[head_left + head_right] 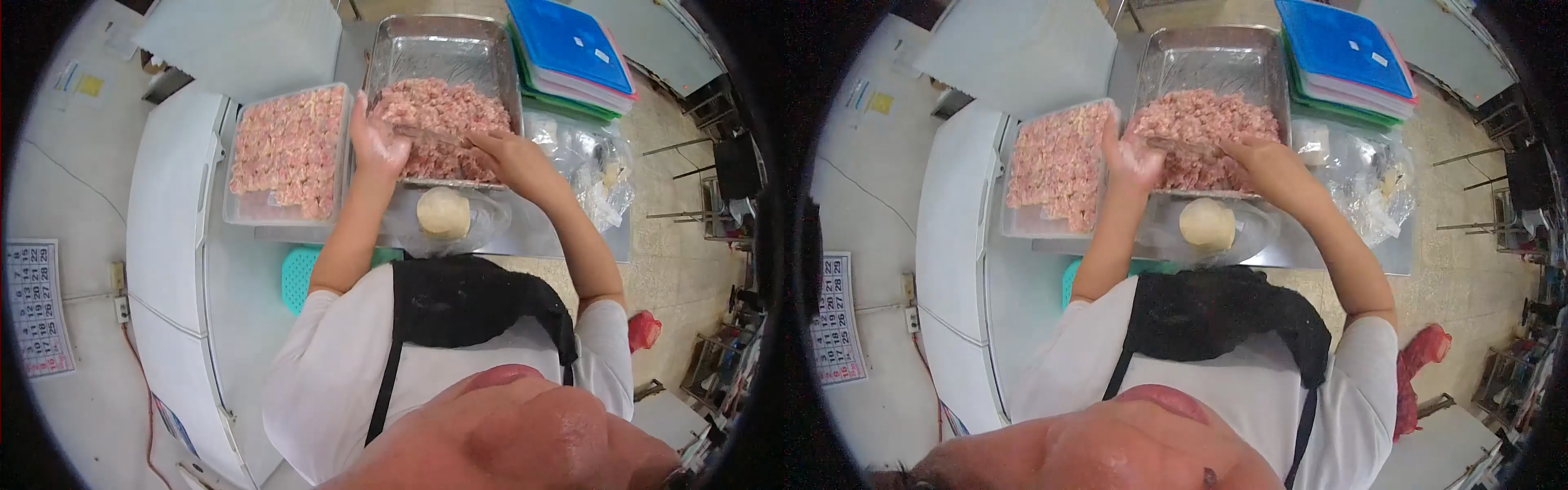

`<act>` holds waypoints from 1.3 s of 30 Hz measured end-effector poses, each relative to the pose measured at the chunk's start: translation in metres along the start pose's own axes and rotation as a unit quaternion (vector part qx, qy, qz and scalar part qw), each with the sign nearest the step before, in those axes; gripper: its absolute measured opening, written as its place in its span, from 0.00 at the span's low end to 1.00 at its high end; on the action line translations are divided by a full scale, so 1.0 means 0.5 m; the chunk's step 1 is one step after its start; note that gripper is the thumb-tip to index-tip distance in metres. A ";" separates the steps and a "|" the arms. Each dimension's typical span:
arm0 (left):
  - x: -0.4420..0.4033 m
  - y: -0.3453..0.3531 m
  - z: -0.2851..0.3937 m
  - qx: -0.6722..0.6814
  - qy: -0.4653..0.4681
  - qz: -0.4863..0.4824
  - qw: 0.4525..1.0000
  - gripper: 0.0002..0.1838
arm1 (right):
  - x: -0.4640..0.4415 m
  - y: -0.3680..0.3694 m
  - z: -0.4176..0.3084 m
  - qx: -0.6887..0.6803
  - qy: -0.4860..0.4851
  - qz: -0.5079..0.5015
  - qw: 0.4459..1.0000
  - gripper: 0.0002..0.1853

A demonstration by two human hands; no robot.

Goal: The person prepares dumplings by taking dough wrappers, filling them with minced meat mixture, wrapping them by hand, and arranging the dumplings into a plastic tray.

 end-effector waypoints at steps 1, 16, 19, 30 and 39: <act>0.026 0.026 0.005 -0.031 0.021 -0.036 0.999 0.26 | 0.008 -0.023 0.006 -0.068 -0.046 0.059 0.995 0.16; 0.119 0.143 -0.086 -0.792 0.201 -0.212 0.536 0.23 | 0.107 0.005 0.100 -0.259 -0.046 -0.064 0.963 0.17; 0.095 0.093 -0.076 -0.820 0.195 -0.104 0.528 0.25 | 0.090 -0.016 0.147 -0.105 -0.047 -0.043 0.992 0.15; 0.080 -0.007 -0.071 -0.778 0.097 -0.030 0.620 0.39 | 0.109 0.056 0.244 0.080 0.044 -0.041 0.995 0.11; 0.125 0.120 -0.079 -0.752 0.094 -0.203 0.620 0.30 | 0.126 -0.032 0.071 -0.248 0.034 -0.057 0.967 0.18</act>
Point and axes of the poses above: each hand's wrist, its own x-axis away from the middle knuckle, its own y-axis out of the palm, z = x × y, the point moved 8 cm from there along -x, towards the middle knuckle, and after that the axes turned 3 degrees about -y, right-handed, at the moved point
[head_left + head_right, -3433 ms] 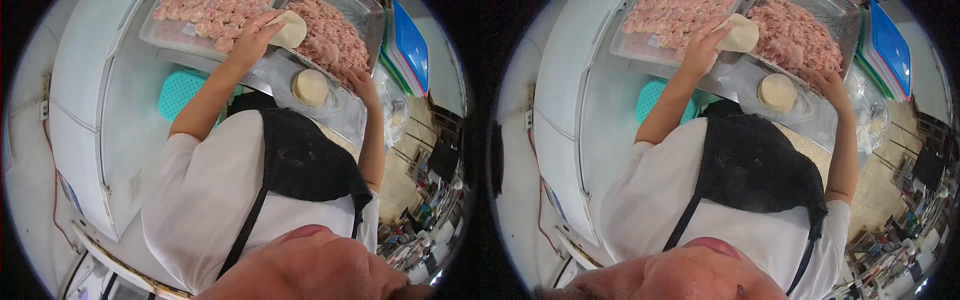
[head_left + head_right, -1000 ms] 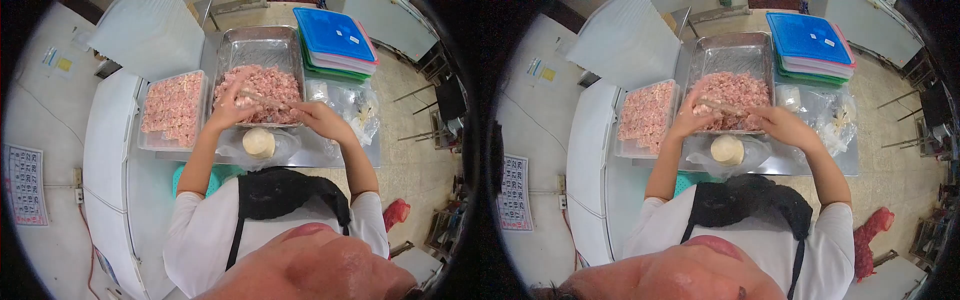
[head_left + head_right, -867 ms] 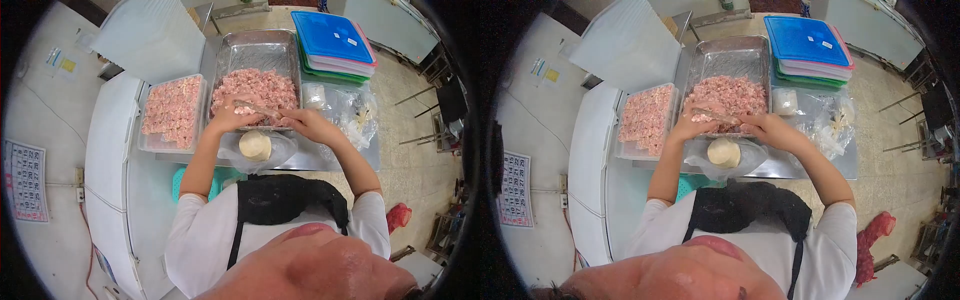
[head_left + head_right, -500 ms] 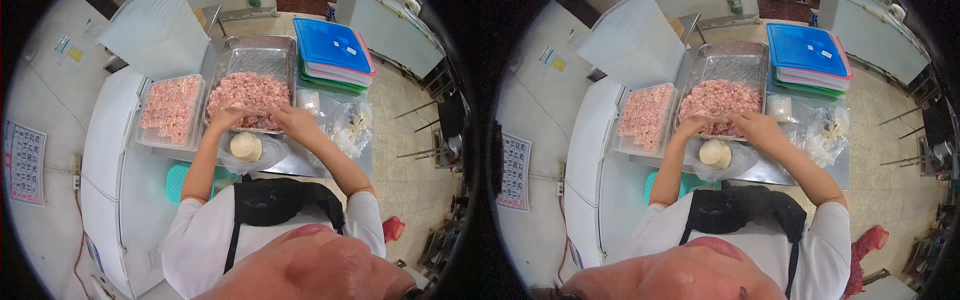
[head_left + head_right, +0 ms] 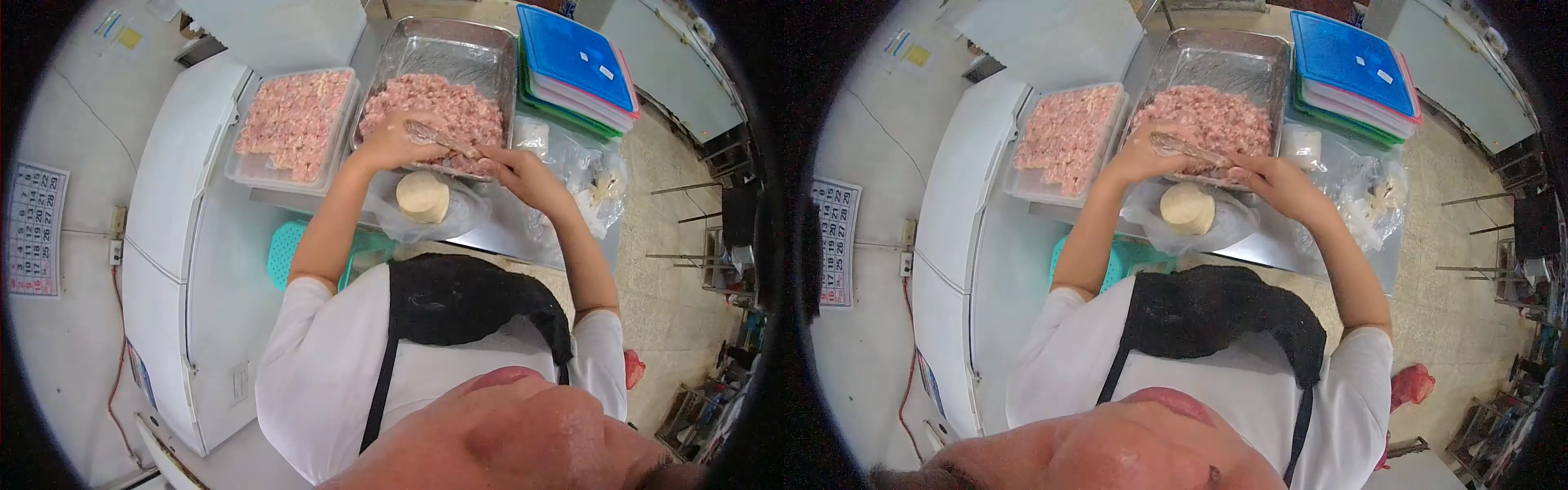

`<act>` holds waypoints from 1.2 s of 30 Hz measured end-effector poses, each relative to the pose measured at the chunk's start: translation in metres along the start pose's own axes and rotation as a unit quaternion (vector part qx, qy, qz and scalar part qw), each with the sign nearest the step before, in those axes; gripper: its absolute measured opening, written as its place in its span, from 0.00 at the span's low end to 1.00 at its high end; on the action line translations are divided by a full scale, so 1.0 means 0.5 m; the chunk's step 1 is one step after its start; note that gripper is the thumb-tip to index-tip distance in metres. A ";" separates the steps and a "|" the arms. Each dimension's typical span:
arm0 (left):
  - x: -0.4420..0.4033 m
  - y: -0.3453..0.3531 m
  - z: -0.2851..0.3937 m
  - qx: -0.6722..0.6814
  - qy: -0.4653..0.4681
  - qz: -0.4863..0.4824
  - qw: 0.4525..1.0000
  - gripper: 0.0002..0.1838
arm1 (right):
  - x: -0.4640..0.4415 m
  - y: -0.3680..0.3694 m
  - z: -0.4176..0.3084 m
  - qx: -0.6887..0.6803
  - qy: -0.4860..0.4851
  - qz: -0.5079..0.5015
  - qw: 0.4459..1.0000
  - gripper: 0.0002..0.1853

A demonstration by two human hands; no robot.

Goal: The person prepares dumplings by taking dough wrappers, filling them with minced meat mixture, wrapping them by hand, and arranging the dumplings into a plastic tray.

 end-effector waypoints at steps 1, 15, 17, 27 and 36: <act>-0.002 -0.006 -0.030 -0.030 -0.009 -0.001 1.000 0.31 | -0.007 0.026 -0.005 0.017 0.007 -0.037 0.999 0.18; 0.182 -0.215 -0.136 -0.024 -0.121 0.039 0.992 0.45 | -0.089 0.125 -0.263 0.172 -0.024 0.083 0.981 0.16; 0.214 -0.243 -0.137 -0.028 -0.126 0.054 0.990 0.46 | -0.105 0.209 -0.269 0.218 -0.062 0.075 0.971 0.16; 0.361 -0.494 -0.341 -0.099 -0.149 0.115 0.977 0.39 | 0.028 0.211 -0.125 -0.043 0.153 0.246 0.956 0.15; 0.396 -0.488 -0.419 -0.277 -0.173 0.189 0.926 0.40 | 0.197 0.261 -0.033 -0.200 0.265 0.353 0.875 0.18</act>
Point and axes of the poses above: each hand's wrist, its own x-axis away from the middle knuckle, its own y-axis out of the palm, z = x × y, the point moved 8 cm from there along -x, towards the middle knuckle, and after that the axes turned 3 degrees about -y, right-handed, at the moved point
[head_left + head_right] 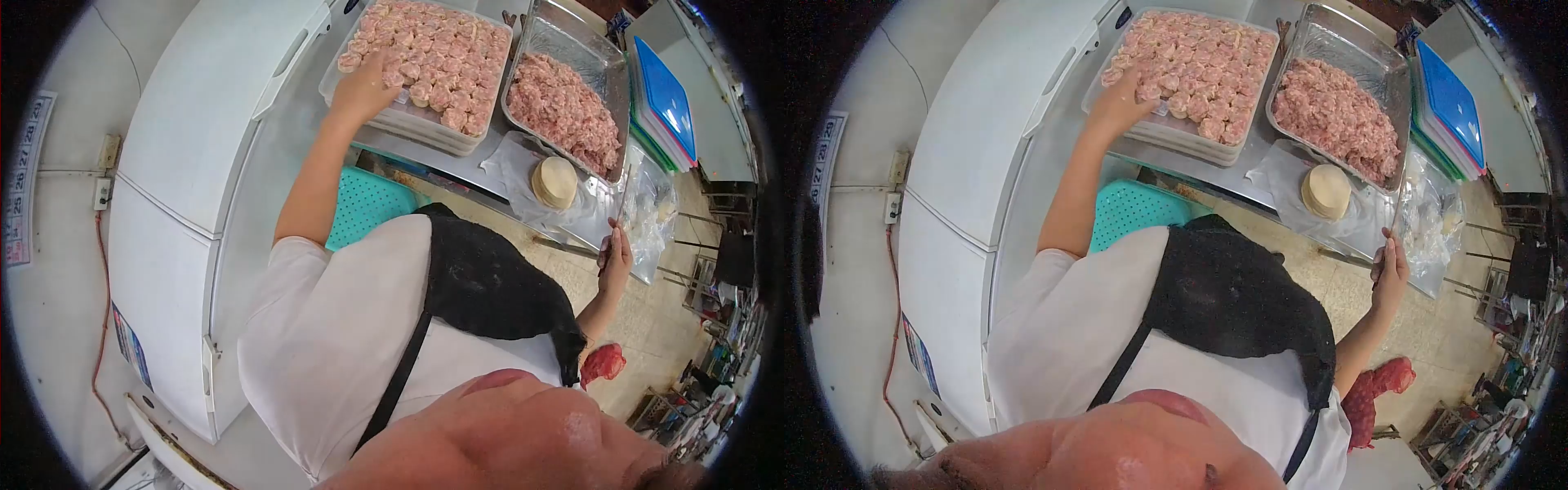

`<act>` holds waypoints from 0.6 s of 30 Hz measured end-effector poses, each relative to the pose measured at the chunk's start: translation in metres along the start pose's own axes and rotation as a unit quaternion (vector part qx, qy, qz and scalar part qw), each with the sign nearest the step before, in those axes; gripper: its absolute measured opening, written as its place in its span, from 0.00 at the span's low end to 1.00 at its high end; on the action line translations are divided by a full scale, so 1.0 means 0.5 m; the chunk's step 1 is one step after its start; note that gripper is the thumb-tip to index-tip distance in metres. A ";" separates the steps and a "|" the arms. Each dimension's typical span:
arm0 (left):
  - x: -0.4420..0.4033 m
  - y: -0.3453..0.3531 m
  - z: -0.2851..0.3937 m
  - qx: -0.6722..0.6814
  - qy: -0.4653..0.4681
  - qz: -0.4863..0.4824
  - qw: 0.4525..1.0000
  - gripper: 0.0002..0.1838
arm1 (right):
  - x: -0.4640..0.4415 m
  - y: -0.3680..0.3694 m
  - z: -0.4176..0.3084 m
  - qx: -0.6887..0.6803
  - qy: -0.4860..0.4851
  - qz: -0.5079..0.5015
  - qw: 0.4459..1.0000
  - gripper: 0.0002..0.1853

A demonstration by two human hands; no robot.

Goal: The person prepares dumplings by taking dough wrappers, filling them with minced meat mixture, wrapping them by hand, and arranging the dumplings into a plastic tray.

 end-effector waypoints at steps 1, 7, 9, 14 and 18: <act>0.002 0.010 0.000 -0.018 -0.009 0.005 1.000 0.41 | -0.003 0.003 -0.003 0.005 -0.001 -0.002 1.000 0.18; -0.020 0.060 0.026 0.051 0.017 0.011 0.998 0.44 | -0.053 0.051 -0.050 0.032 -0.021 -0.034 0.999 0.18; -0.018 0.055 0.038 0.078 0.059 0.042 0.994 0.44 | -0.074 0.074 -0.058 0.038 -0.038 -0.079 0.995 0.17; 0.022 0.011 0.043 -0.045 -0.029 -0.007 0.999 0.41 | -0.162 0.078 -0.048 0.057 -0.024 -0.139 0.988 0.15; 0.057 0.013 0.123 -0.075 -0.058 -0.036 0.995 0.39 | -0.231 0.065 -0.090 0.145 -0.076 -0.214 0.963 0.16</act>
Point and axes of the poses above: each hand's wrist, its own x-axis away from the middle knuckle, its own y-axis out of the palm, z = x × y, the point moved 8 cm from there along -x, towards the middle knuckle, and after that the axes turned 3 degrees about -y, right-handed, at the moved point
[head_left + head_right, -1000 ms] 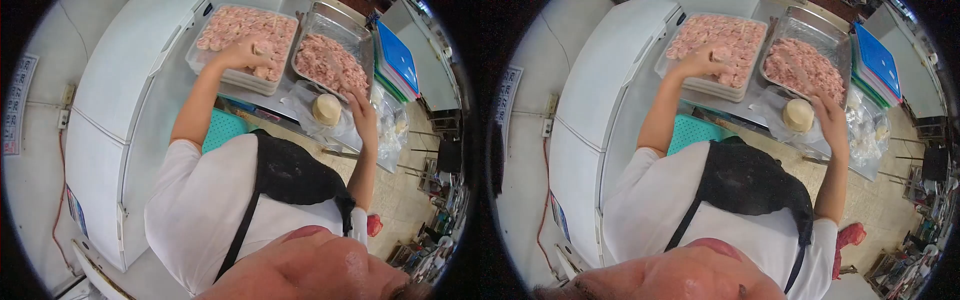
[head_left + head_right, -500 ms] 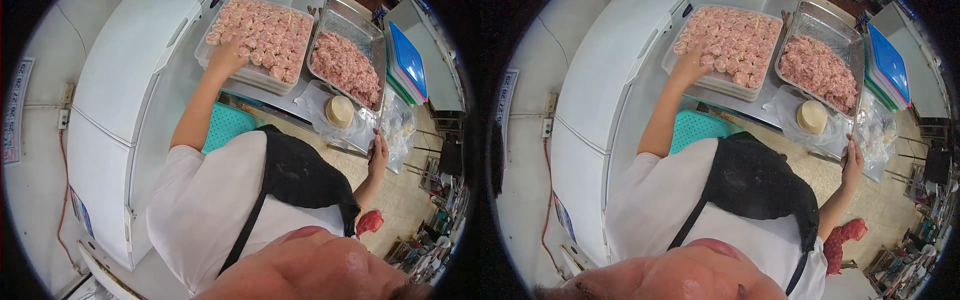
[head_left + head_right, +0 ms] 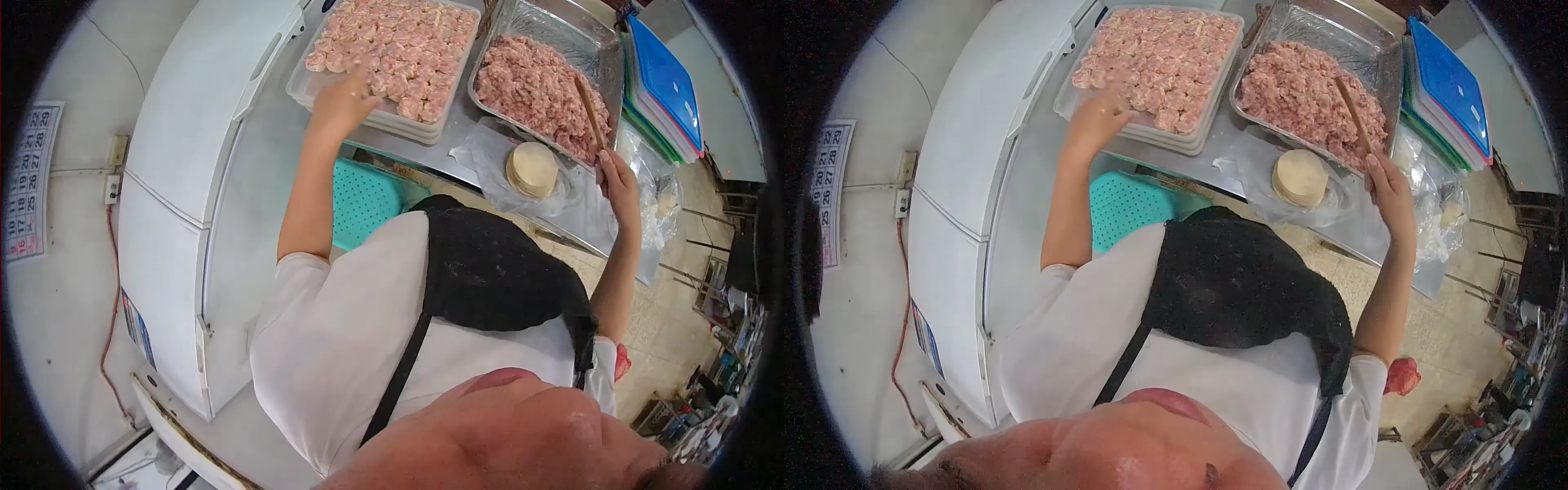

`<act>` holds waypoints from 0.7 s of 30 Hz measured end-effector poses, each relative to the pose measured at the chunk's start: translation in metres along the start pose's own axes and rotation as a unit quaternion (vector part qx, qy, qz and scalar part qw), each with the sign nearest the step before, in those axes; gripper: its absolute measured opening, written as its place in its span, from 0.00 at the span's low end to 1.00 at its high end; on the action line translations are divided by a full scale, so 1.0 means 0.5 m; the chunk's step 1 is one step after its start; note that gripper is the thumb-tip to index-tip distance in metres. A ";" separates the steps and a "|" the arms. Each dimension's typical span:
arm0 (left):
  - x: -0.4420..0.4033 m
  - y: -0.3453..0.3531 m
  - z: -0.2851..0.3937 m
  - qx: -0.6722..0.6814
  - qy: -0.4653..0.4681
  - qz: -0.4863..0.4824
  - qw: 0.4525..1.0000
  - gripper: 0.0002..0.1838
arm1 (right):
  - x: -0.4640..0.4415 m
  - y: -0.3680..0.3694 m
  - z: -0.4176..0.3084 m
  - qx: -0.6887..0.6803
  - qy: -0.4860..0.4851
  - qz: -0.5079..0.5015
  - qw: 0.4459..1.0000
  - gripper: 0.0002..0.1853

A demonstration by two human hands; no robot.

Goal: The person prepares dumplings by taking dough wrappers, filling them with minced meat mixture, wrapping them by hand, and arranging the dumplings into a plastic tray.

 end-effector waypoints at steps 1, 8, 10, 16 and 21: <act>0.000 0.024 0.018 -0.011 0.028 0.014 0.999 0.38 | -0.015 -0.010 0.001 0.017 -0.011 -0.017 1.000 0.16; -0.046 0.082 0.035 -0.007 -0.031 0.088 0.996 0.36 | -0.101 -0.126 -0.027 0.332 -0.231 -0.047 0.913 0.18; -0.042 0.093 0.024 0.054 -0.034 0.074 0.995 0.34 | -0.116 -0.151 -0.059 0.475 -0.199 -0.100 0.851 0.17; 0.045 0.024 0.177 -0.066 -0.109 0.081 0.988 0.25 | -0.117 -0.048 0.072 0.566 -0.430 -0.059 0.701 0.04; 0.092 0.131 0.406 0.218 0.110 0.075 0.967 0.13 | -0.059 -0.048 0.029 0.572 -0.313 -0.123 0.748 0.08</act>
Point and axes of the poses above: each hand's wrist, its own x-axis away from the middle knuckle, its own y-axis out of the palm, z = x × y, the point moved 8 cm from there along -x, towards the middle knuckle, and after that the axes turned 3 degrees about -y, right-handed, at the moved point
